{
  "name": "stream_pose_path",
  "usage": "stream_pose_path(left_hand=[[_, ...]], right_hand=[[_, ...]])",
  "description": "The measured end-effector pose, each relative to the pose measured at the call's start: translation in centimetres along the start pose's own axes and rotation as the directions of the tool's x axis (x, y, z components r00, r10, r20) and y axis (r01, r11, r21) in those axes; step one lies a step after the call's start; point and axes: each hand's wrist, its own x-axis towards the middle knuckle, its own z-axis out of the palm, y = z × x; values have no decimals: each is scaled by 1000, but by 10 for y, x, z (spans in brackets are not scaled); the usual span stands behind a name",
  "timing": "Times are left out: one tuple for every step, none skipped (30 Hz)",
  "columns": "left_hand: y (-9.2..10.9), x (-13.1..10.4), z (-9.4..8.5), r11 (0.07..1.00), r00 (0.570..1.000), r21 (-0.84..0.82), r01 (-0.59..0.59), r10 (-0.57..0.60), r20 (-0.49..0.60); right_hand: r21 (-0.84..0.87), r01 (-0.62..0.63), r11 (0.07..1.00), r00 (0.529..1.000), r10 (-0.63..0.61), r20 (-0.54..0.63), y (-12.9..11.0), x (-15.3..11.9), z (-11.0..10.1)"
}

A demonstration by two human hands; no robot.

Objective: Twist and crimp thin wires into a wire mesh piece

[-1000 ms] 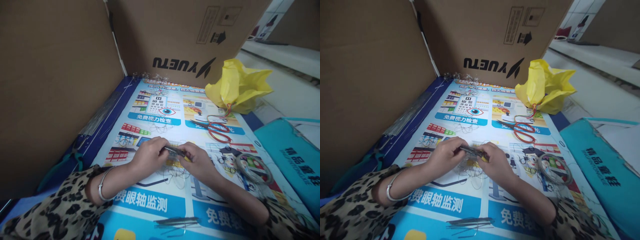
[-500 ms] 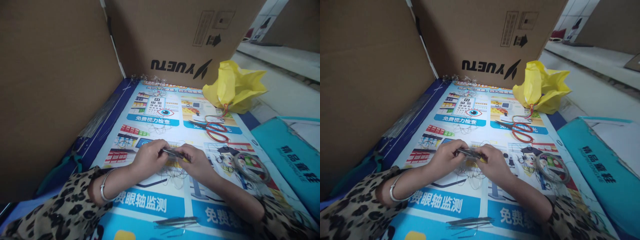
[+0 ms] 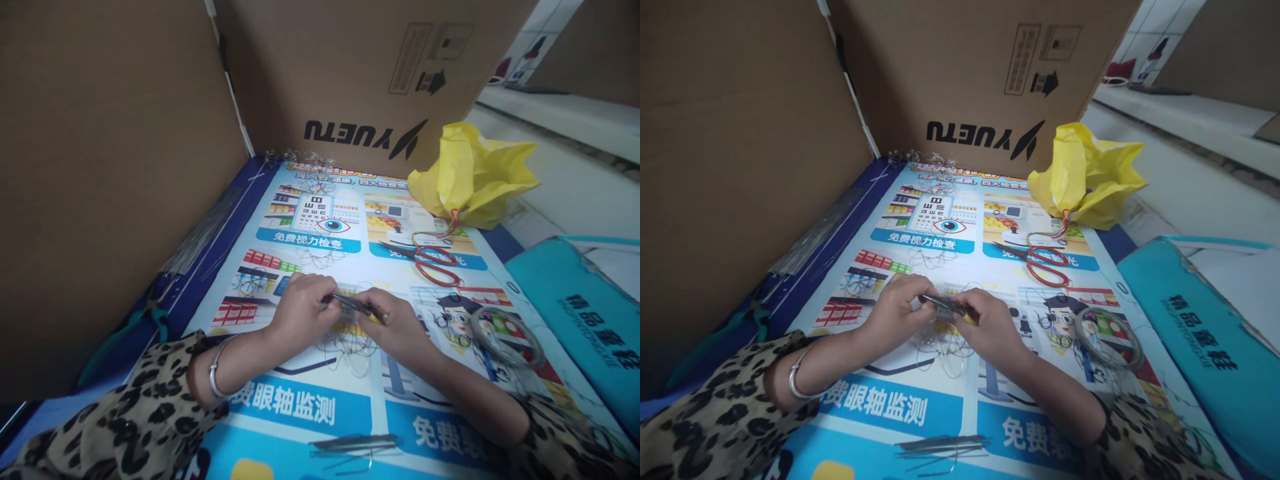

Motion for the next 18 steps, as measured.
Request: stream_pose_path(left_hand=[[0, 0, 0, 1000, 1000, 11, -7, 7, -1], [0, 1, 0, 1000, 1000, 21, -13, 13, 1], [1, 1, 0, 999, 1000, 30, -17, 16, 5], [1, 1, 0, 999, 1000, 37, -18, 18, 10], [1, 1, 0, 999, 1000, 44, -18, 17, 14], [0, 0, 0, 999, 1000, 48, -17, 16, 17], [0, 0, 0, 999, 1000, 49, -14, 14, 16], [0, 0, 0, 999, 1000, 47, -12, 11, 15], [0, -1, 1, 999, 1000, 42, -9, 8, 14], [0, -1, 1, 999, 1000, 34, -5, 4, 14], [0, -2, 0, 1000, 1000, 22, 3, -3, 17], [1, -2, 0, 1000, 1000, 8, 14, -14, 20], [1, -2, 0, 1000, 999, -10, 30, -30, 24], [2, -2, 0, 998, 998, -30, 50, -49, 30], [3, -2, 0, 996, 997, -52, 71, -69, 39], [3, -2, -1, 993, 995, -76, 95, -91, 51], [4, -1, -1, 988, 992, -100, 119, -114, 61], [4, -1, -1, 982, 988, -123, 143, -135, 71]], right_hand=[[12, 16, 1000, 1000, -16, 0, 1, 0, 0], [25, 33, 999, 999, -33, 0, 1, 0, 0], [39, 49, 998, 999, -50, 1, 2, 0, 0], [50, 61, 997, 998, -61, 5, 2, -1, 0], [58, 66, 996, 998, -67, 8, 2, -1, 0], [63, 68, 996, 998, -69, 10, 2, -1, 0], [66, 69, 995, 998, -70, 10, 2, -1, 0], [68, 72, 995, 997, -73, 11, 2, 0, 0], [70, 77, 995, 997, -78, 11, 2, 0, 0], [74, 85, 994, 996, -86, 11, 2, 0, 0], [77, 92, 993, 996, -93, 9, 2, 0, 0], [79, 98, 992, 995, -99, 7, 2, 0, 0], [79, 102, 992, 995, -102, 5, 2, 0, 0], [80, 105, 991, 994, -105, 3, 2, 1, 0], [81, 108, 991, 994, -109, 2, 3, 1, 0], [83, 113, 990, 994, -113, 1, 3, 1, 0], [83, 117, 990, 993, -117, -2, 3, 1, 0], [80, 121, 989, 993, -121, -4, 3, 1, 0]])
